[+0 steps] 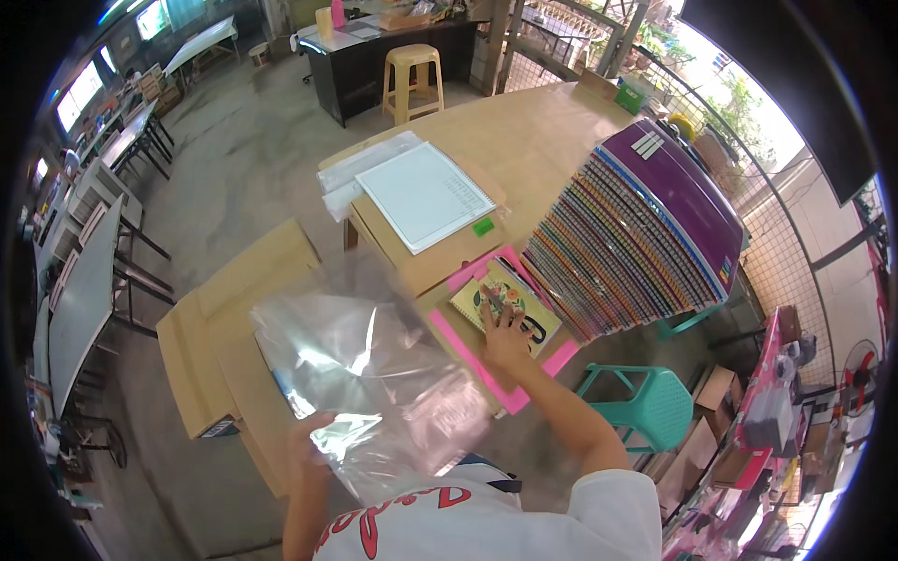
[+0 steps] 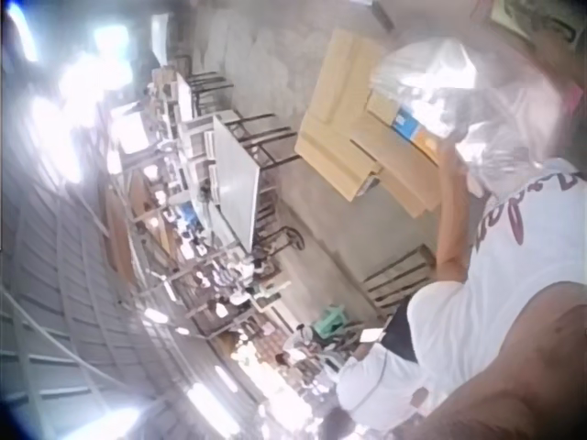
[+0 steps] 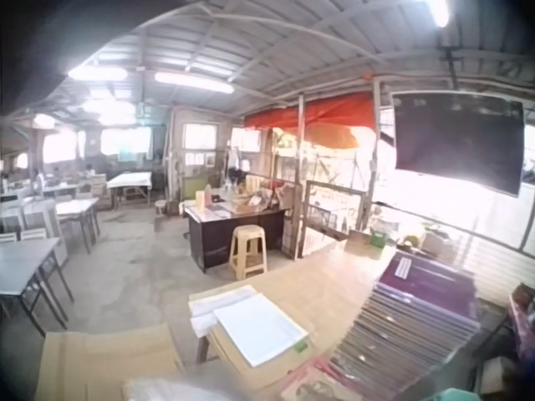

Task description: The person organizes and packs notebooks into a cardboard box. The person picks up spiral notebooks, stacks them on a table, and places them into an open box.

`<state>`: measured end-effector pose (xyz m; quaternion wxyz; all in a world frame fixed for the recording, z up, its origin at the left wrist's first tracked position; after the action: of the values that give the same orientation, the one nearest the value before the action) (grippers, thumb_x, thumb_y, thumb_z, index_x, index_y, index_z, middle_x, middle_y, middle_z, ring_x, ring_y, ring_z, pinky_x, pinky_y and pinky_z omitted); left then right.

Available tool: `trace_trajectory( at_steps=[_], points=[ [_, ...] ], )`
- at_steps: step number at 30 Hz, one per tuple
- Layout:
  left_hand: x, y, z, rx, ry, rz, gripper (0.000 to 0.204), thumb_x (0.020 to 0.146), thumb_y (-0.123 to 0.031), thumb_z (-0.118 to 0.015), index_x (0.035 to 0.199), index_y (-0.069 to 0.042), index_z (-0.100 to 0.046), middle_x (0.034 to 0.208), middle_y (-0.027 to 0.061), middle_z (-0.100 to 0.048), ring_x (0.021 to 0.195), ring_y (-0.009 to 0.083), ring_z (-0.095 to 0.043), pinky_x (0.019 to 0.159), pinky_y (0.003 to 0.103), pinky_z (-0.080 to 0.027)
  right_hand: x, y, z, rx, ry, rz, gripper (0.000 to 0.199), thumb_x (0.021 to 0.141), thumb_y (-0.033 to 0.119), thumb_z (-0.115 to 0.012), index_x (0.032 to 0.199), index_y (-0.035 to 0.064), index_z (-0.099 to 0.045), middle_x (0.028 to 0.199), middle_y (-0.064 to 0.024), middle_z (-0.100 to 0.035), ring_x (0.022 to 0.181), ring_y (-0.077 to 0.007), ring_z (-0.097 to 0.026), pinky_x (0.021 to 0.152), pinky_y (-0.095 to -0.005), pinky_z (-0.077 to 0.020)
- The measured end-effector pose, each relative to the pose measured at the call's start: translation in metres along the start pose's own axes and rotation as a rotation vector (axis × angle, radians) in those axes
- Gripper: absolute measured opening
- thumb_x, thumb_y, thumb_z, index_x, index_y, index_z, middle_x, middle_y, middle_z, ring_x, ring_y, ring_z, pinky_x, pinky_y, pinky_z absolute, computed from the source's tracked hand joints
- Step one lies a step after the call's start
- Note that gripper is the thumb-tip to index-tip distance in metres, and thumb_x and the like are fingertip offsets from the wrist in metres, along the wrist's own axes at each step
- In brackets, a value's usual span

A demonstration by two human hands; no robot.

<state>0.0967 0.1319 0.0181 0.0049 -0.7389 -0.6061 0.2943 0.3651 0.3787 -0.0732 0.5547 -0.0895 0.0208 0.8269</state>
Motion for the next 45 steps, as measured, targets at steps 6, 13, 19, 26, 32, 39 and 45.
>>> trace_trajectory(
  at_steps=[6, 13, 19, 26, 32, 39, 45],
  points=[
    [0.109, 0.107, 0.016, -0.078, 0.217, 0.140, 0.049, 0.076, 0.004, -0.055, 0.124, 0.006, -0.048, 0.105, 0.0189, -0.063, 0.094, 0.0294, -0.065, 0.083, 0.041, -0.054, 0.023, -0.089, -0.031, 0.389, 0.086, -0.162, 0.062, 0.088, 0.023, -0.049, 0.146, 0.0189, -0.027, 0.127, -0.0259, -0.048, 0.106, -0.0468, -0.053, 0.077, -0.0606, -0.0481],
    [0.116, 0.098, -0.002, 0.360, 0.018, 0.132, 0.068, 0.067, 0.006, -0.056, 0.133, -0.002, -0.040, 0.122, 0.0164, -0.055, 0.107, 0.0289, -0.060, 0.089, 0.041, -0.050, 0.020, -0.049, 0.081, 0.347, -0.009, 0.164, 0.070, 0.076, 0.004, -0.055, 0.142, 0.0092, -0.034, 0.091, -0.0327, -0.060, 0.084, -0.0455, -0.061, 0.074, -0.0518, -0.0485],
    [0.134, 0.120, -0.023, 0.252, 0.139, 0.041, 0.072, 0.069, 0.008, -0.057, 0.138, -0.004, -0.038, 0.127, 0.0099, -0.053, 0.118, 0.0203, -0.052, 0.097, 0.034, -0.042, 0.022, -0.087, 0.133, 0.478, -0.117, 0.169, 0.064, 0.076, 0.001, -0.051, 0.138, 0.0065, -0.037, 0.084, -0.0337, -0.060, 0.081, -0.0497, -0.059, 0.073, -0.0548, -0.0455],
    [0.230, 0.160, -0.020, 0.789, -0.179, -0.309, 0.065, 0.073, -0.006, -0.068, 0.133, -0.005, -0.042, 0.119, 0.0154, -0.055, 0.112, 0.0306, -0.053, 0.096, 0.043, -0.042, -0.017, -0.022, 0.138, 0.270, -0.117, 0.151, 0.066, 0.080, 0.008, -0.059, 0.140, 0.0009, -0.033, 0.118, -0.0298, -0.055, 0.100, -0.0460, -0.058, 0.082, -0.0490, -0.0475],
    [0.138, 0.095, -0.053, 1.492, -0.531, -0.653, 0.048, 0.078, -0.023, -0.070, 0.118, -0.003, -0.054, 0.116, 0.0199, -0.053, 0.109, 0.0358, -0.051, 0.093, 0.043, -0.042, -0.035, -0.009, -0.015, 0.084, 0.244, 0.028, 0.090, 0.078, 0.042, -0.068, 0.146, 0.0046, -0.022, 0.152, -0.0279, -0.012, 0.129, -0.0567, -0.028, 0.099, -0.0647, -0.0315],
    [-0.021, 0.027, 0.156, 1.500, -1.103, -0.646, 0.039, 0.078, -0.012, -0.067, 0.114, -0.007, -0.054, 0.120, 0.0163, -0.050, 0.111, 0.0359, -0.049, 0.095, 0.042, -0.040, -0.054, 0.050, 0.047, 1.051, -0.069, 0.191, 0.048, 0.083, 0.022, -0.070, 0.123, 0.0030, -0.054, 0.130, -0.0151, -0.049, 0.117, -0.0265, -0.051, 0.095, -0.0433, -0.0452],
    [-0.034, 0.036, 0.201, 2.031, -0.593, -0.312, 0.075, 0.072, -0.033, -0.077, 0.134, -0.012, -0.041, 0.140, 0.0148, -0.036, 0.130, 0.0346, -0.035, 0.104, 0.054, -0.030, -0.177, 0.268, -0.068, 1.876, 1.183, -0.318, 0.029, 0.092, 0.013, -0.058, 0.118, 0.0025, -0.053, 0.118, -0.0111, -0.056, 0.110, -0.0226, -0.056, 0.092, -0.0374, -0.0481]
  ],
)
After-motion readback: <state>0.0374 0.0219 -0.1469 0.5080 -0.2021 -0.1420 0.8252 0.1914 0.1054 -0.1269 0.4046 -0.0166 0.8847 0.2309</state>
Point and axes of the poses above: each hand's wrist, its own x-axis towards the middle knuckle, its own z-axis out of the back of the hand, y = z × x, the point moved 9 cm from there along x, towards the middle knuckle
